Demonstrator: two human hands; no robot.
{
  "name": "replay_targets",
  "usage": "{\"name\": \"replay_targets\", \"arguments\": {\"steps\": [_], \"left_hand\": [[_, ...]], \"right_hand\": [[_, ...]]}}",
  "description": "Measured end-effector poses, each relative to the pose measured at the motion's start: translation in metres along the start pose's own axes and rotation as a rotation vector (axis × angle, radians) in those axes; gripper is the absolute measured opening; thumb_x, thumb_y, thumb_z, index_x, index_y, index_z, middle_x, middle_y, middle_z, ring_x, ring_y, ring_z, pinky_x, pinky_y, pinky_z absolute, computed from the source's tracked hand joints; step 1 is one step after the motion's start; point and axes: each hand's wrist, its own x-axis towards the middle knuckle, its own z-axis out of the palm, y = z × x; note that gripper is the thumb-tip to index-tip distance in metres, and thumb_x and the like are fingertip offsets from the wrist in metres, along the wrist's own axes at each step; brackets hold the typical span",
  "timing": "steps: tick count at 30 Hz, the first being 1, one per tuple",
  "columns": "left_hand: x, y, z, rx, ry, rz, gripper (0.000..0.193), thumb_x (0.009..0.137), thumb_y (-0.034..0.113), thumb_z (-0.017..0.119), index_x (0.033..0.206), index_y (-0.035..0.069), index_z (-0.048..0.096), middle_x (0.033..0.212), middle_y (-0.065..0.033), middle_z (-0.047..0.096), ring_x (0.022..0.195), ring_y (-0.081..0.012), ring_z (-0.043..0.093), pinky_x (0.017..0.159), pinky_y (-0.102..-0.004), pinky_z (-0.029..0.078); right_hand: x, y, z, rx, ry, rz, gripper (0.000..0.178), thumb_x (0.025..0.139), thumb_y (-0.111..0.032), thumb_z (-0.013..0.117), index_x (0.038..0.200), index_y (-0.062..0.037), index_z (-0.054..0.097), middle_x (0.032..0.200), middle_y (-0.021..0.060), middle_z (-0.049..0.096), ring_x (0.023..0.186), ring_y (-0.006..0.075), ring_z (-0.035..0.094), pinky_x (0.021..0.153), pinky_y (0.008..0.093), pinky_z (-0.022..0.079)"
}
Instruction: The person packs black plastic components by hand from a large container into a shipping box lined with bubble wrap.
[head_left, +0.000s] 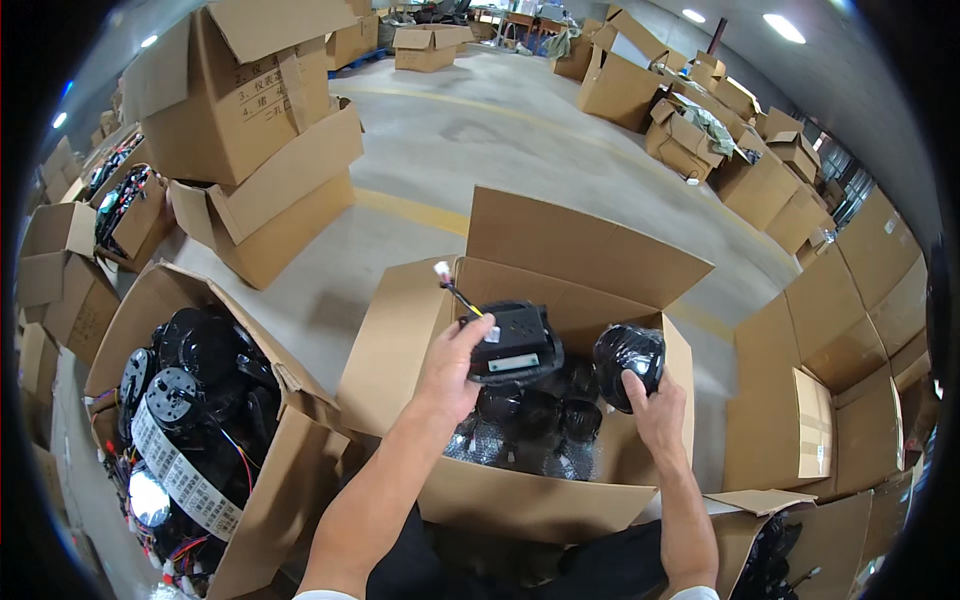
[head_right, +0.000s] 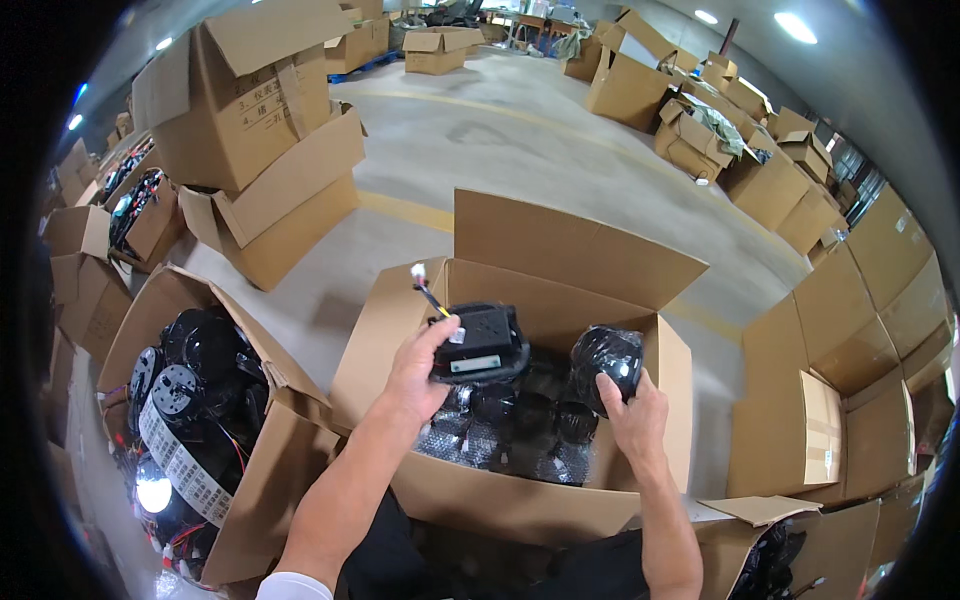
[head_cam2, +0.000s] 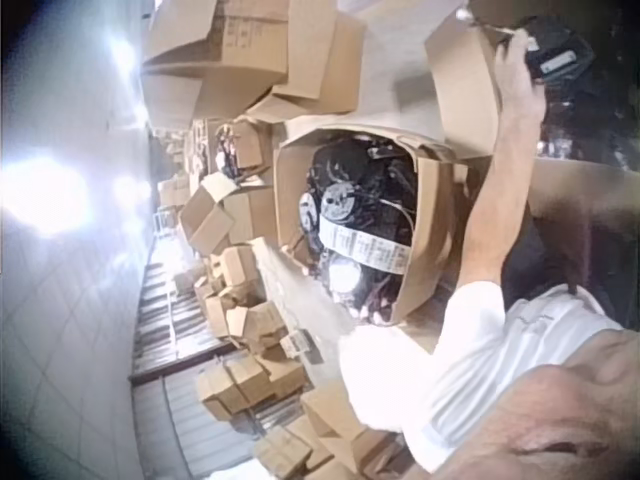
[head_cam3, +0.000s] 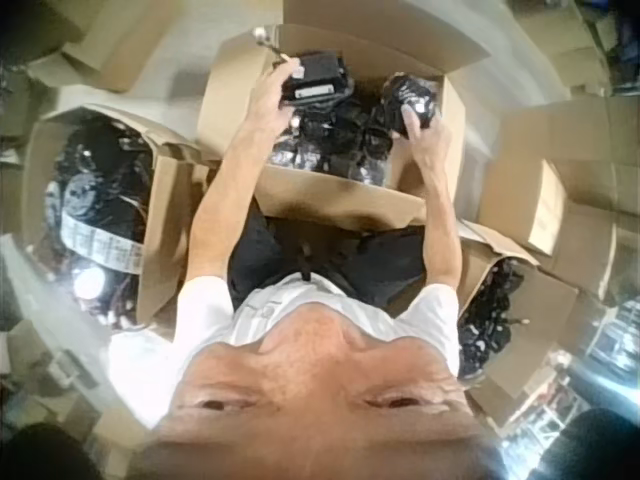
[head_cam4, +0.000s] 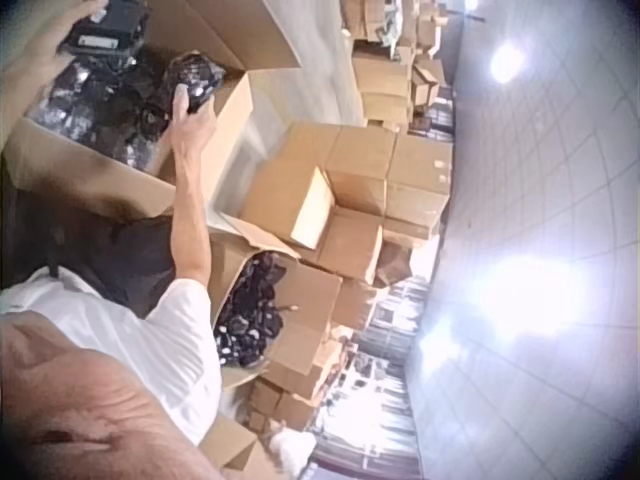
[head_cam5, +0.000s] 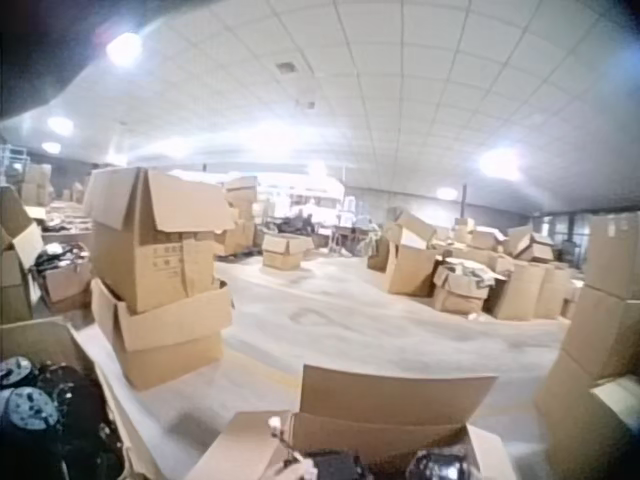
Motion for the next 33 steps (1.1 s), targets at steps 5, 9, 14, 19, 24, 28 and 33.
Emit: {"name": "replay_targets", "arguments": {"steps": [5,9,14,19,24,28,33], "left_hand": [[0.022,0.008,-0.022,-0.168,0.095,0.184,0.024,0.092,0.016,0.063,0.112,0.002,0.061,0.110,-0.0127,0.068,0.104,-0.0274,0.065,0.094,-0.0457,0.053],[0.021,0.033,-0.020,-0.122,0.180,0.324,0.028,0.092,0.014,0.064,0.109,-0.006,0.057,0.115,-0.0209,0.063,0.105,-0.0337,0.064,0.098,-0.0533,0.054],[0.020,0.028,-0.035,-0.040,0.244,0.341,0.023,0.092,0.010,0.063,0.107,-0.006,0.058,0.110,-0.0203,0.065,0.106,-0.0350,0.065,0.099,-0.0539,0.053],[0.029,0.026,-0.037,-0.026,0.274,0.308,0.021,0.092,0.011,0.064,0.106,-0.003,0.061,0.107,-0.0175,0.067,0.102,-0.0332,0.066,0.094,-0.0529,0.055],[0.025,0.033,-0.025,-0.010,0.274,0.279,0.026,0.093,0.019,0.066,0.111,0.001,0.063,0.103,-0.0073,0.068,0.094,-0.0204,0.066,0.088,-0.0374,0.053],[0.043,0.016,-0.004,-0.021,0.264,0.169,0.030,0.092,0.018,0.068,0.116,0.001,0.060,0.105,-0.0082,0.067,0.095,-0.0181,0.065,0.086,-0.0355,0.054],[0.024,0.022,-0.043,-0.023,0.331,0.239,0.028,0.093,0.017,0.067,0.115,0.000,0.060,0.103,-0.0078,0.067,0.092,-0.0179,0.065,0.083,-0.0337,0.054]], "right_hand": [[0.021,0.019,0.038,-0.272,-0.319,-0.202,0.031,0.083,-0.028,0.073,0.098,-0.0019,0.065,0.092,0.0209,0.062,0.090,0.0405,0.059,0.081,0.0467,0.048],[0.027,0.029,0.067,-0.464,-0.648,-0.222,0.039,0.084,-0.036,0.071,0.088,0.0015,0.062,0.097,0.0229,0.063,0.095,0.0423,0.060,0.082,0.0478,0.049],[-0.004,0.097,0.163,-0.534,-0.987,-0.280,0.061,0.084,-0.051,0.064,0.107,0.0047,0.068,0.105,0.0254,0.068,0.103,0.0399,0.065,0.091,0.0444,0.051],[-0.020,0.122,0.263,-0.036,-1.264,0.444,0.055,0.086,-0.039,0.073,0.111,0.0089,0.064,0.097,0.0204,0.070,0.091,0.0273,0.068,0.079,0.0376,0.054],[-0.053,0.132,0.334,0.177,-1.218,0.823,0.045,0.085,-0.038,0.076,0.115,-0.0050,0.065,0.110,0.0100,0.069,0.099,0.0204,0.065,0.080,0.0385,0.053],[-0.102,0.244,0.362,0.356,-0.980,0.558,0.058,0.086,-0.060,0.066,0.097,-0.0024,0.072,0.081,0.0102,0.067,0.073,0.0233,0.061,0.067,0.0413,0.050],[-0.128,0.170,0.366,-0.061,-1.150,0.497,0.070,0.084,-0.064,0.064,0.086,0.0059,0.072,0.078,0.0190,0.071,0.075,0.0303,0.070,0.068,0.0435,0.053]]}}
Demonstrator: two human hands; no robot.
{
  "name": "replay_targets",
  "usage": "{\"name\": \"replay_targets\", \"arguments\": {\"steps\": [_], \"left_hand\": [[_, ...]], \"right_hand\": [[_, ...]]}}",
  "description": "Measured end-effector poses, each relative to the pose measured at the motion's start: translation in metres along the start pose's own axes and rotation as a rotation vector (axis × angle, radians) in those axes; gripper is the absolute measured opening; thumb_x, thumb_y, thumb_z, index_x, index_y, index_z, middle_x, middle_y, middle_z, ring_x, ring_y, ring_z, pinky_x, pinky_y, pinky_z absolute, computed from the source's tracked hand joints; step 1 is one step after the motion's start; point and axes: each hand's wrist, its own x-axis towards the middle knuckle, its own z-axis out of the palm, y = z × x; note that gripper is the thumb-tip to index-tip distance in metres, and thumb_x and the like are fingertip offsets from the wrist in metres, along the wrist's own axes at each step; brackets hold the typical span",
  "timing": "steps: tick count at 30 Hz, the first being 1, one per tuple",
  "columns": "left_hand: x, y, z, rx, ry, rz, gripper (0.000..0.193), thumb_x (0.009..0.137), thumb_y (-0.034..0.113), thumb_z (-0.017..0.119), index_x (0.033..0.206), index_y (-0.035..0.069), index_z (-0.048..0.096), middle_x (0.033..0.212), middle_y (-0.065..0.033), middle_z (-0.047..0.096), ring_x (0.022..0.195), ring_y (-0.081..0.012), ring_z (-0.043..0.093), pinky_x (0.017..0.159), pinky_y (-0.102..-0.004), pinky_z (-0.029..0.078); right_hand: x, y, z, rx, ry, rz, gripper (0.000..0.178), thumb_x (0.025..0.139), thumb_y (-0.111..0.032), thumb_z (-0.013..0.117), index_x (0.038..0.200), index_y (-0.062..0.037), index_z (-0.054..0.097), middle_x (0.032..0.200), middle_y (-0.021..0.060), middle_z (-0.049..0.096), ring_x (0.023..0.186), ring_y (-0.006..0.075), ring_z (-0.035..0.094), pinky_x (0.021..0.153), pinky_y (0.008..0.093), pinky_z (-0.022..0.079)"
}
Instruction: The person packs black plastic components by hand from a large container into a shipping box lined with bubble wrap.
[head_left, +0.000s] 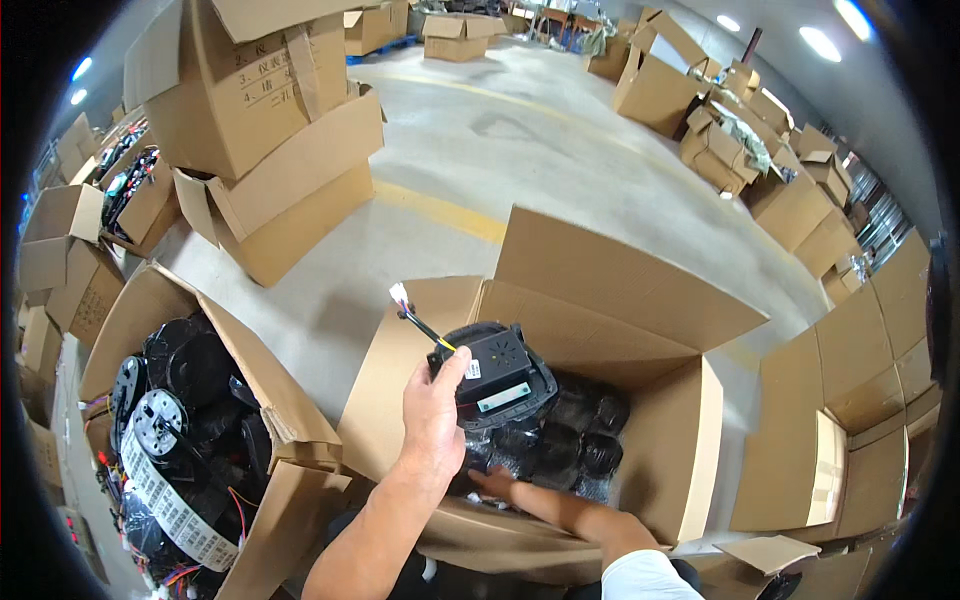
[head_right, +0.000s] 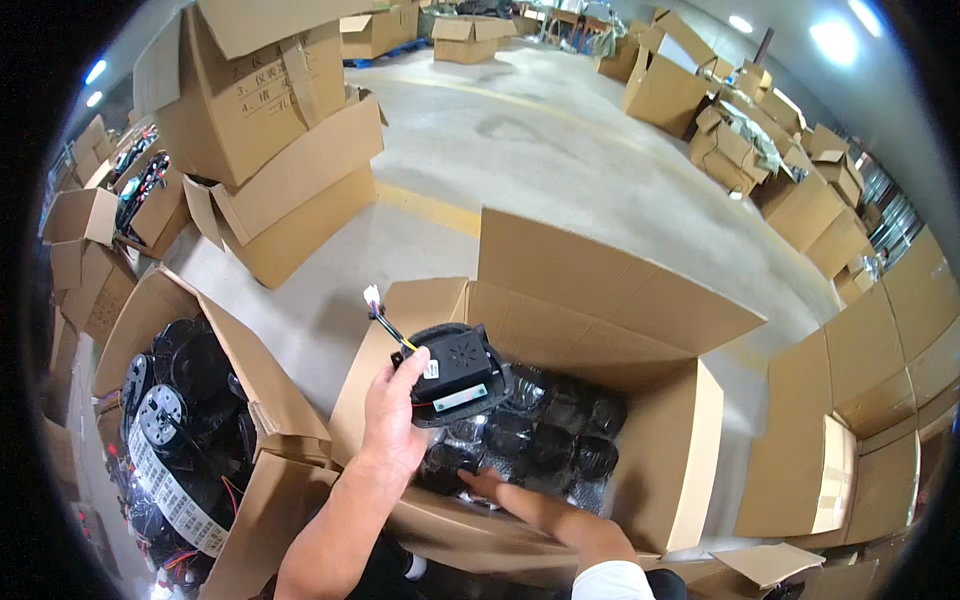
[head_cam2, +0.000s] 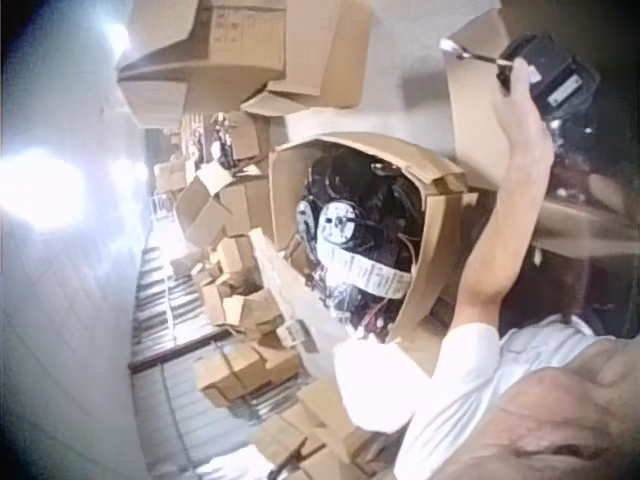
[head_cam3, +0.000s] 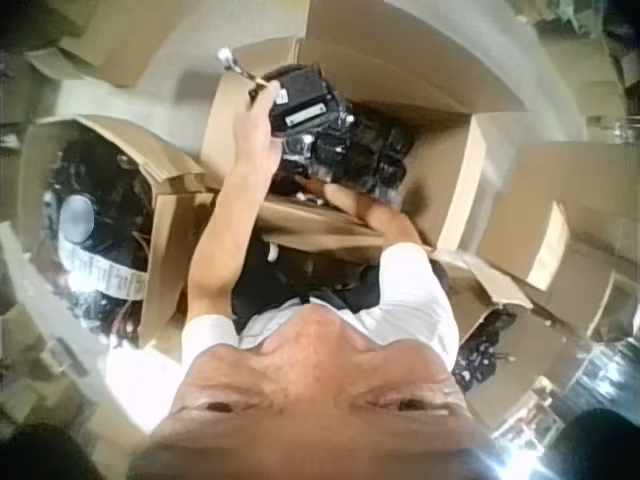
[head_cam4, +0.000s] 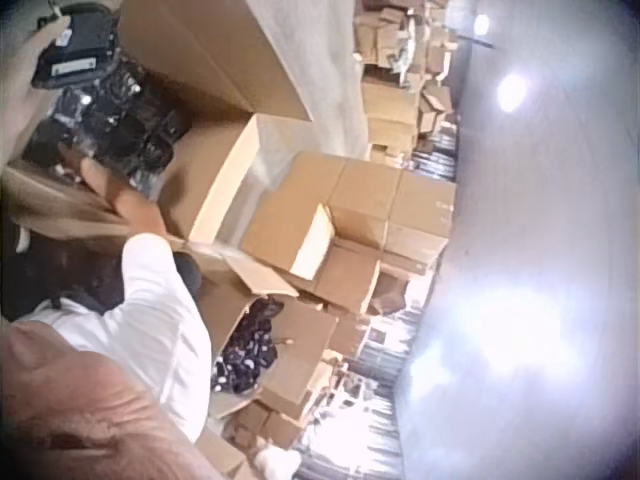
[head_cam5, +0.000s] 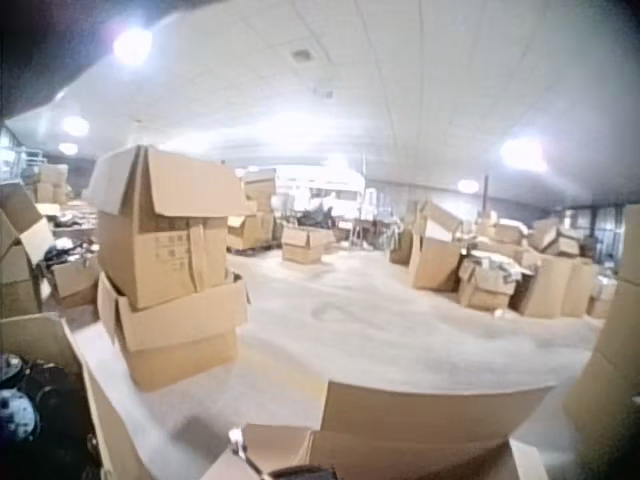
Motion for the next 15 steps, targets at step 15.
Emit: {"name": "replay_targets", "arguments": {"steps": [15], "left_hand": [[-0.013,-0.010,0.022,0.085,-0.241,-0.348,0.025,0.095,0.024,0.063,0.106,0.002,0.066,0.097,-0.0074,0.069,0.087,-0.0175,0.067,0.080,-0.0354,0.055]], "right_hand": [[-0.261,-0.187,-0.245,-0.477,0.684,-1.330,0.073,0.071,-0.013,0.083,0.136,-0.0042,0.052,0.143,0.0159,0.050,0.137,0.0381,0.042,0.115,0.0467,0.034]]}}
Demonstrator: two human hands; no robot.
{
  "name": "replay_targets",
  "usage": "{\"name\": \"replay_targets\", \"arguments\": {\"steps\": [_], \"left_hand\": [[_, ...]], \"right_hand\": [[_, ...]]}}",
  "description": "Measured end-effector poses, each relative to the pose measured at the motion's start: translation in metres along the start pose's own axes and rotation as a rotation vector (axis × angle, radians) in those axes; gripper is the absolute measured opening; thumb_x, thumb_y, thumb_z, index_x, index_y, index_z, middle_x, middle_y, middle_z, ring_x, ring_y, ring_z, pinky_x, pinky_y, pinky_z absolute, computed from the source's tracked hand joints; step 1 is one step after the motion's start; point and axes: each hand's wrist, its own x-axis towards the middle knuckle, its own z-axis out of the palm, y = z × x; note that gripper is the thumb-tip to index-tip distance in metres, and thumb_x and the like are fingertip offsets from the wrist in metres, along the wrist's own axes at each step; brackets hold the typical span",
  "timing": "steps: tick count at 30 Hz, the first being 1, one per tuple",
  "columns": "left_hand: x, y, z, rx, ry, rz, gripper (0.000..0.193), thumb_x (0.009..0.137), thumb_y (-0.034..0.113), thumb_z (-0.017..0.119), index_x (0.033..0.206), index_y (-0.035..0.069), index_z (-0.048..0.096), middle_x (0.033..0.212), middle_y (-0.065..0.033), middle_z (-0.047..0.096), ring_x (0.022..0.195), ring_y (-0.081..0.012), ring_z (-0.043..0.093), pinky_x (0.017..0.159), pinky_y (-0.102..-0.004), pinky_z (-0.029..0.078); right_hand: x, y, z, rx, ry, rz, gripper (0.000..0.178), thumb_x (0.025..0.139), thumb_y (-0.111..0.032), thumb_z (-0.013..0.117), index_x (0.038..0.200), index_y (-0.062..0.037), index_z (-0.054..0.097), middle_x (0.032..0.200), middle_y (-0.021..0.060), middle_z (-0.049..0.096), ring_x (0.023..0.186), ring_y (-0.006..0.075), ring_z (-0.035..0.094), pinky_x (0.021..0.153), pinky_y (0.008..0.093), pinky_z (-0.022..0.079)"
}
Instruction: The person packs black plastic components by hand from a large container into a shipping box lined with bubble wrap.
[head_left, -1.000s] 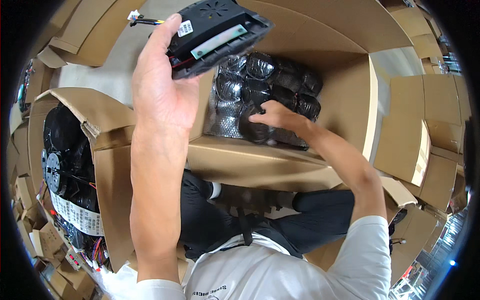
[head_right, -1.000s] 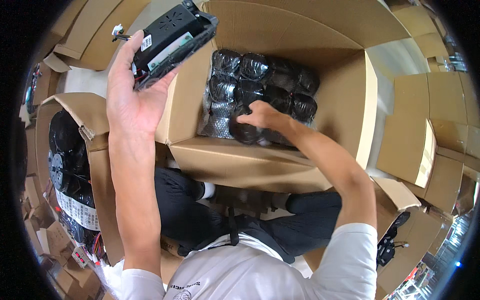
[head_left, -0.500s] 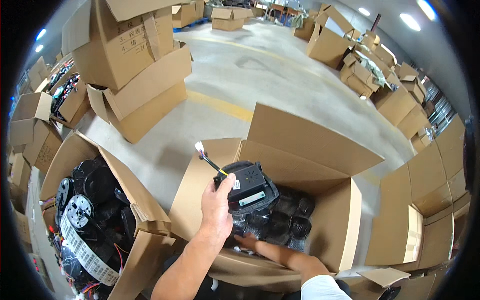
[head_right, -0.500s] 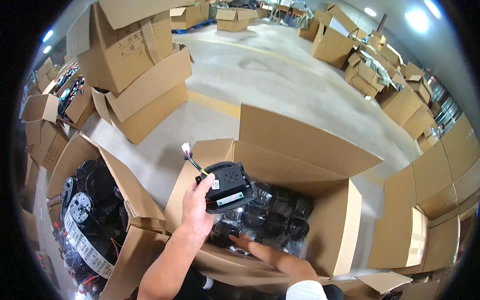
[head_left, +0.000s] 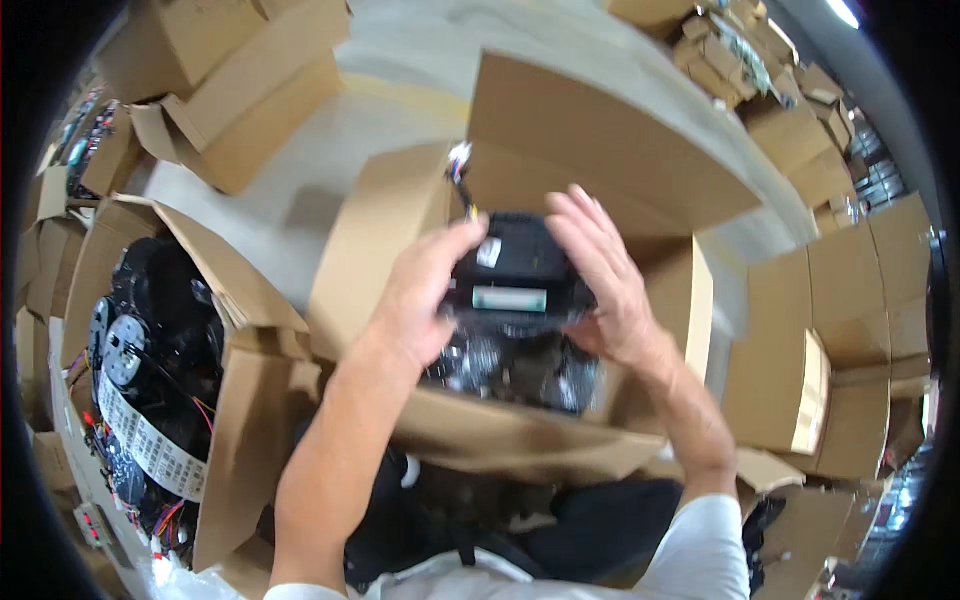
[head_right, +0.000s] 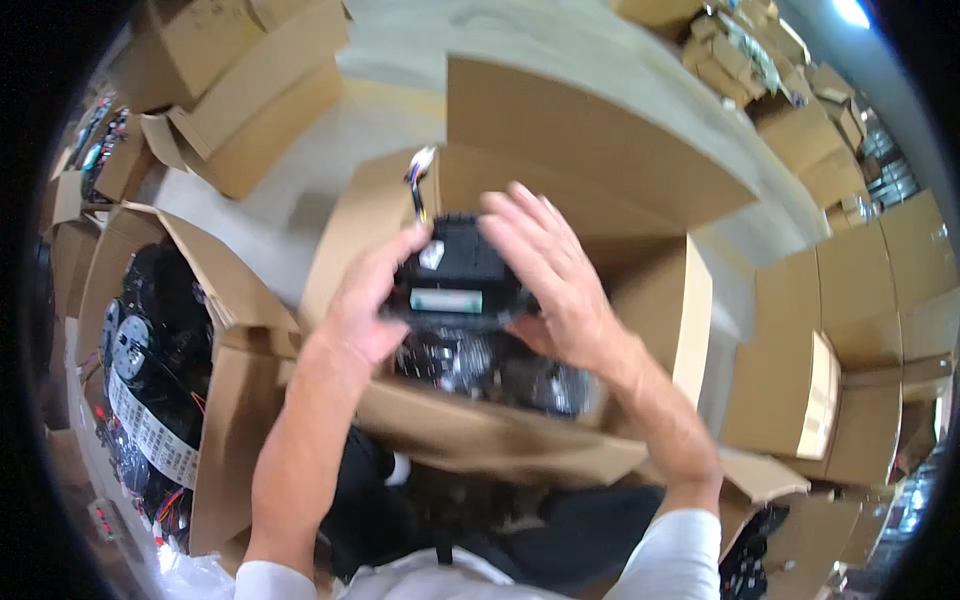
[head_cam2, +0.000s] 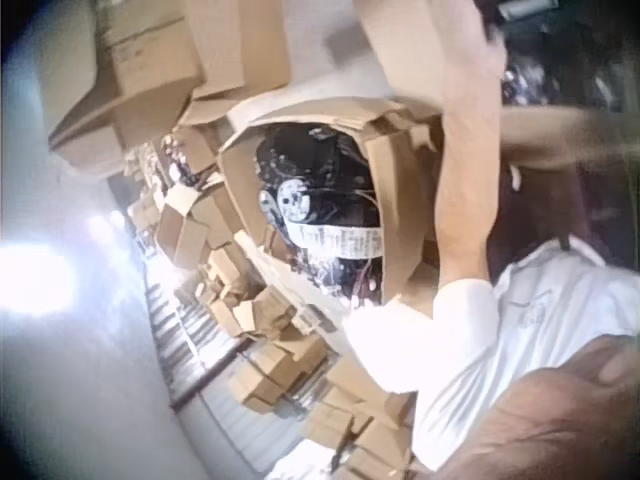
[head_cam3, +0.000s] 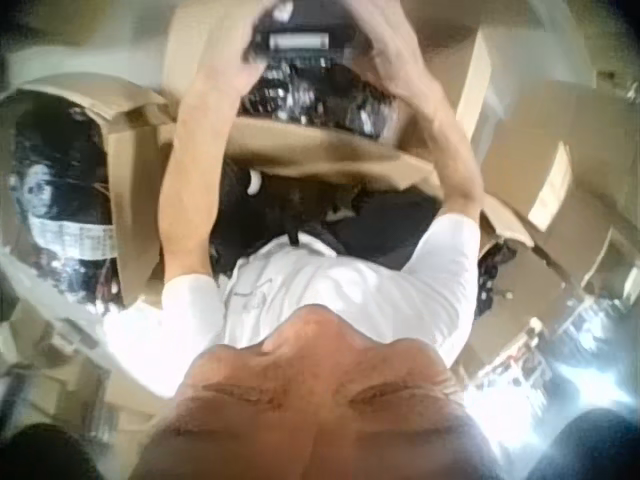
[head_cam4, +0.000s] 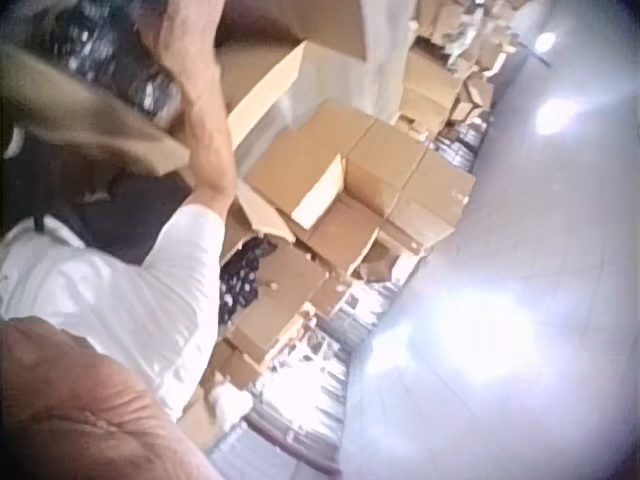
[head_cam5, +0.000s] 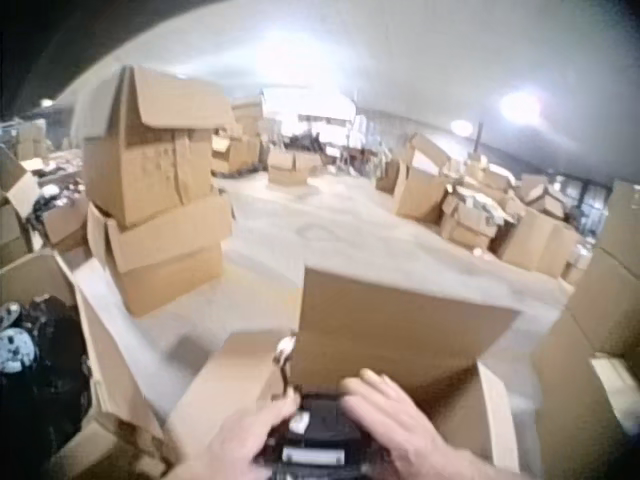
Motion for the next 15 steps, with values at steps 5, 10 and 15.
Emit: {"name": "replay_targets", "arguments": {"steps": [5,10,15], "left_hand": [[-0.003,0.000,0.003,0.344,0.289,0.215,0.057,0.094,0.034,0.066,0.133,-0.005,0.050,0.130,-0.0221,0.056,0.121,-0.0260,0.055,0.101,-0.0399,0.045],[-0.002,-0.013,0.007,0.376,0.162,0.289,0.075,0.093,0.037,0.068,0.141,-0.011,0.036,0.136,-0.0278,0.045,0.128,-0.0328,0.046,0.109,-0.0425,0.036],[0.005,-0.021,0.015,0.359,0.125,0.262,0.067,0.093,0.036,0.068,0.135,-0.010,0.043,0.131,-0.0257,0.050,0.124,-0.0314,0.050,0.107,-0.0424,0.038]], "right_hand": [[-0.016,-0.016,-0.006,0.098,-0.226,0.438,0.057,0.076,-0.021,0.081,0.123,-0.0007,0.056,0.107,0.0212,0.068,0.102,0.0382,0.066,0.088,0.0430,0.053],[-0.104,0.076,0.061,0.173,-0.698,0.830,0.057,0.079,-0.039,0.079,0.112,0.0029,0.062,0.098,0.0247,0.068,0.097,0.0307,0.067,0.088,0.0411,0.050],[-0.240,0.126,0.212,0.889,-0.569,1.624,0.045,0.088,-0.030,0.075,0.119,0.0002,0.063,0.105,0.0078,0.070,0.098,0.0188,0.064,0.083,0.0366,0.051]]}}
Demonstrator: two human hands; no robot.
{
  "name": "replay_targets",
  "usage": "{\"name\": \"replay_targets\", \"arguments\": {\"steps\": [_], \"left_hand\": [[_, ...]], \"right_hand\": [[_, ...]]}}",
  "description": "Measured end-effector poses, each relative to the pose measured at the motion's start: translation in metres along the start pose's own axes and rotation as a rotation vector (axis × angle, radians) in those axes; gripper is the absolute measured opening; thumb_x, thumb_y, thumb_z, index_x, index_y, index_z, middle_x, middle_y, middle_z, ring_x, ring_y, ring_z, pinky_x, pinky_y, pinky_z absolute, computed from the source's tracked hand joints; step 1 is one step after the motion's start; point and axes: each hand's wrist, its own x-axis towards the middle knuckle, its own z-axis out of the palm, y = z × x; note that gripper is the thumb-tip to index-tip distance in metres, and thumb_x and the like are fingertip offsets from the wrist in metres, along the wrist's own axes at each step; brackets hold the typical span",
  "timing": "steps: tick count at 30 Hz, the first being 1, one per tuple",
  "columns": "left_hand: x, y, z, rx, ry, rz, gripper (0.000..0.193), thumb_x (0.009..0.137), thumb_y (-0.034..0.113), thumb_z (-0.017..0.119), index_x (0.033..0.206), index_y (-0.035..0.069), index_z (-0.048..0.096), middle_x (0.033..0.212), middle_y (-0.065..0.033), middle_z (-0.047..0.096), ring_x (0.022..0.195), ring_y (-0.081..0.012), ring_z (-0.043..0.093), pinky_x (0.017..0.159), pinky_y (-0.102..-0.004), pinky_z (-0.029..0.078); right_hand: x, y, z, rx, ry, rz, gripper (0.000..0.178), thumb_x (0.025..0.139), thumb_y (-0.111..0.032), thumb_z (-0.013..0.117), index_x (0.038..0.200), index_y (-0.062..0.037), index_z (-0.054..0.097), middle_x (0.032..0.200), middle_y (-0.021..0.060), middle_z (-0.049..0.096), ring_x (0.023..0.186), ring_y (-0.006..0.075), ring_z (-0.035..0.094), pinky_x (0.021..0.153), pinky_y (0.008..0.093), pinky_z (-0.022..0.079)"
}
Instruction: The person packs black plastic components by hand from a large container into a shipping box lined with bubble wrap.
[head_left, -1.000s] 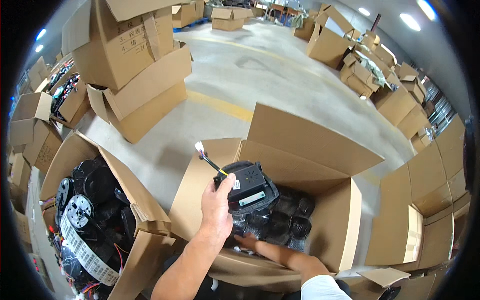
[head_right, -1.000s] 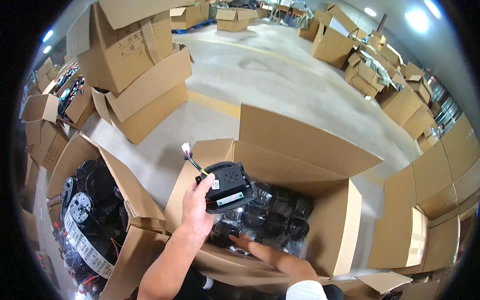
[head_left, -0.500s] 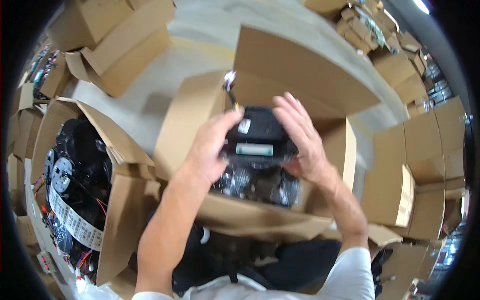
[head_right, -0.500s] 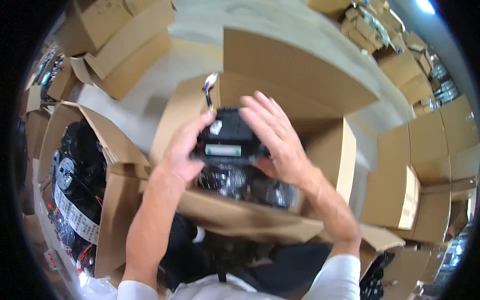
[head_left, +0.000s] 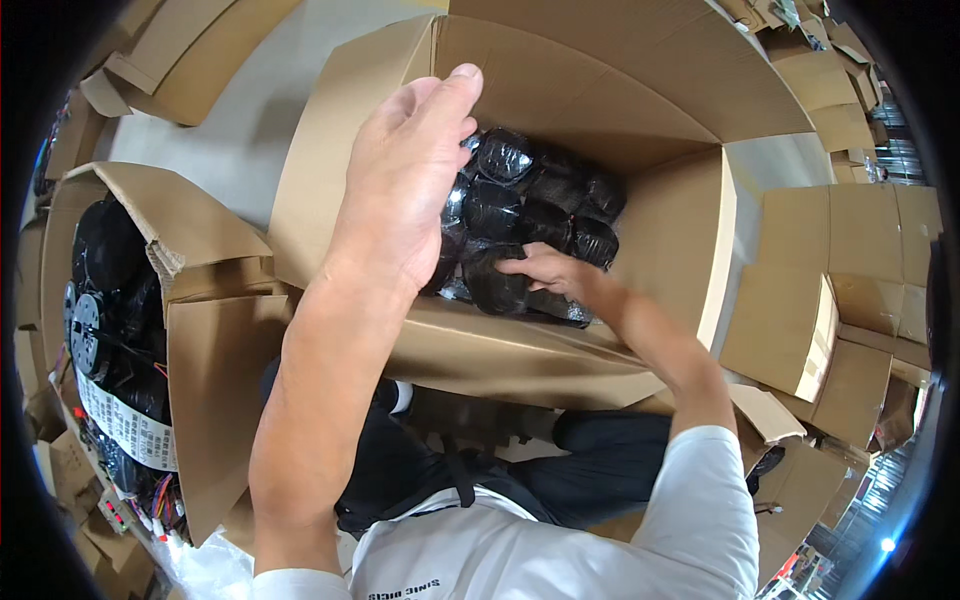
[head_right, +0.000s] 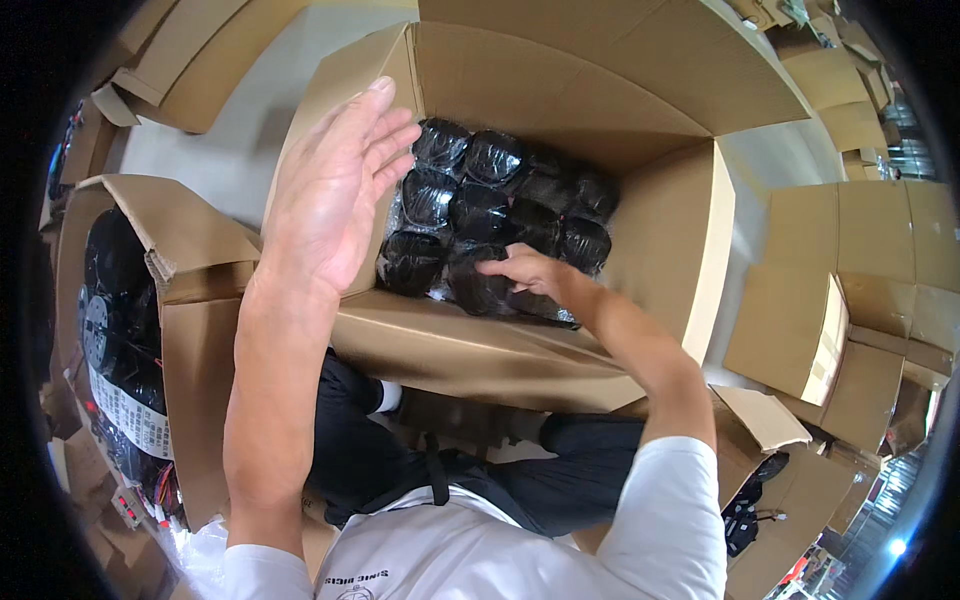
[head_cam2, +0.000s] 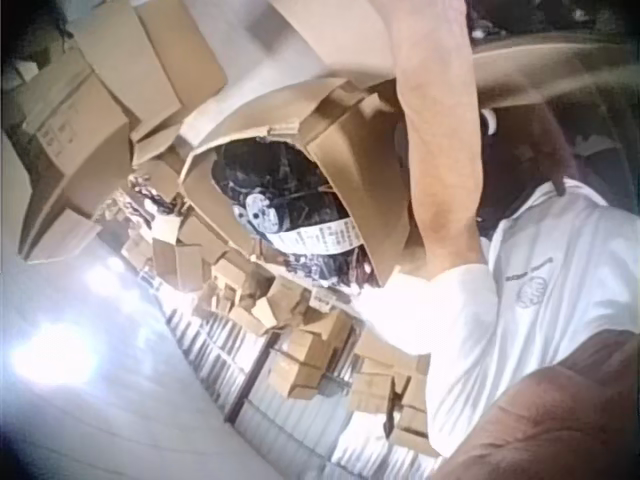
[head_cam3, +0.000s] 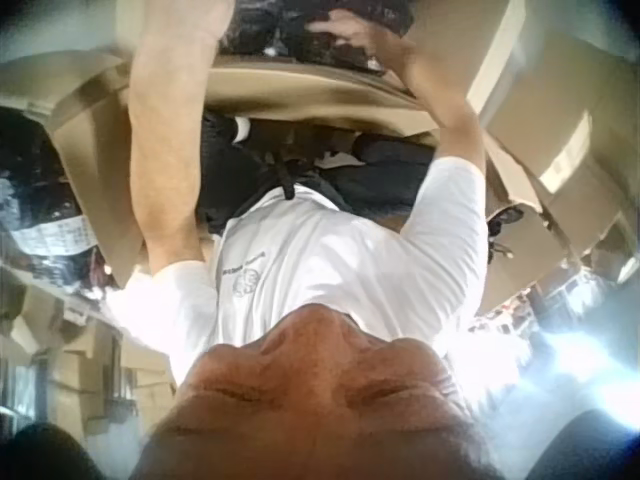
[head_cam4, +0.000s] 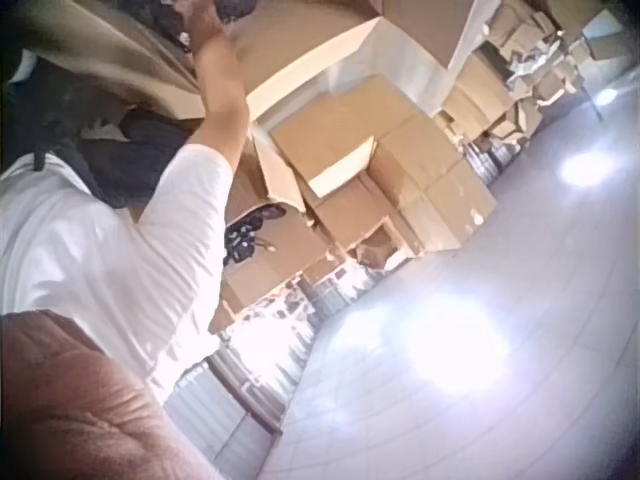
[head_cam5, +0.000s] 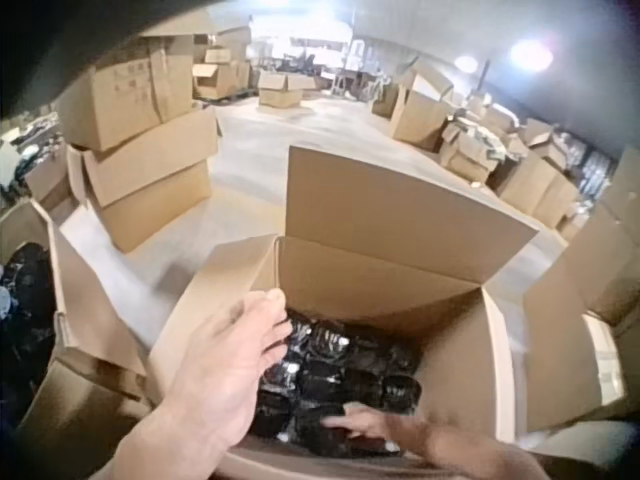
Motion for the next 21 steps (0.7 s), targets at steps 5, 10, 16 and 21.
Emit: {"name": "replay_targets", "arguments": {"steps": [5,10,16,21], "left_hand": [[0.002,0.003,-0.007,0.025,0.039,0.000,0.055,0.094,0.035,0.066,0.127,-0.007,0.049,0.123,-0.0221,0.055,0.118,-0.0283,0.054,0.103,-0.0407,0.041],[0.002,0.011,-0.010,0.023,0.070,0.026,0.052,0.096,0.033,0.064,0.128,-0.005,0.050,0.123,-0.0219,0.056,0.118,-0.0287,0.055,0.103,-0.0406,0.041],[0.011,-0.026,-0.005,-0.007,-0.161,-0.009,0.060,0.102,0.033,0.050,0.146,-0.004,0.034,0.142,-0.0292,0.046,0.135,-0.0368,0.044,0.114,-0.0459,0.034],[0.030,-0.031,-0.027,0.097,-0.098,-0.147,0.069,0.102,0.035,0.051,0.151,-0.003,0.023,0.150,-0.0265,0.035,0.140,-0.0333,0.036,0.118,-0.0411,0.030]], "right_hand": [[0.029,0.046,0.034,0.203,0.041,-0.003,0.034,0.091,-0.024,0.074,0.113,0.0001,0.063,0.090,0.0078,0.069,0.077,0.0187,0.065,0.063,0.0305,0.052],[0.041,0.049,0.042,-0.087,0.138,0.103,0.028,0.089,-0.026,0.076,0.094,0.0012,0.068,0.077,0.0105,0.068,0.063,0.0192,0.066,0.049,0.0291,0.053],[-0.021,-0.005,-0.009,-0.908,0.270,-0.381,0.049,0.079,-0.046,0.068,0.097,-0.0003,0.072,0.093,0.0233,0.070,0.092,0.0395,0.068,0.079,0.0490,0.055],[-0.138,-0.089,0.003,-0.813,0.545,-0.643,0.039,0.082,-0.038,0.071,0.092,-0.0010,0.072,0.095,0.0223,0.070,0.096,0.0383,0.068,0.083,0.0477,0.055]]}}
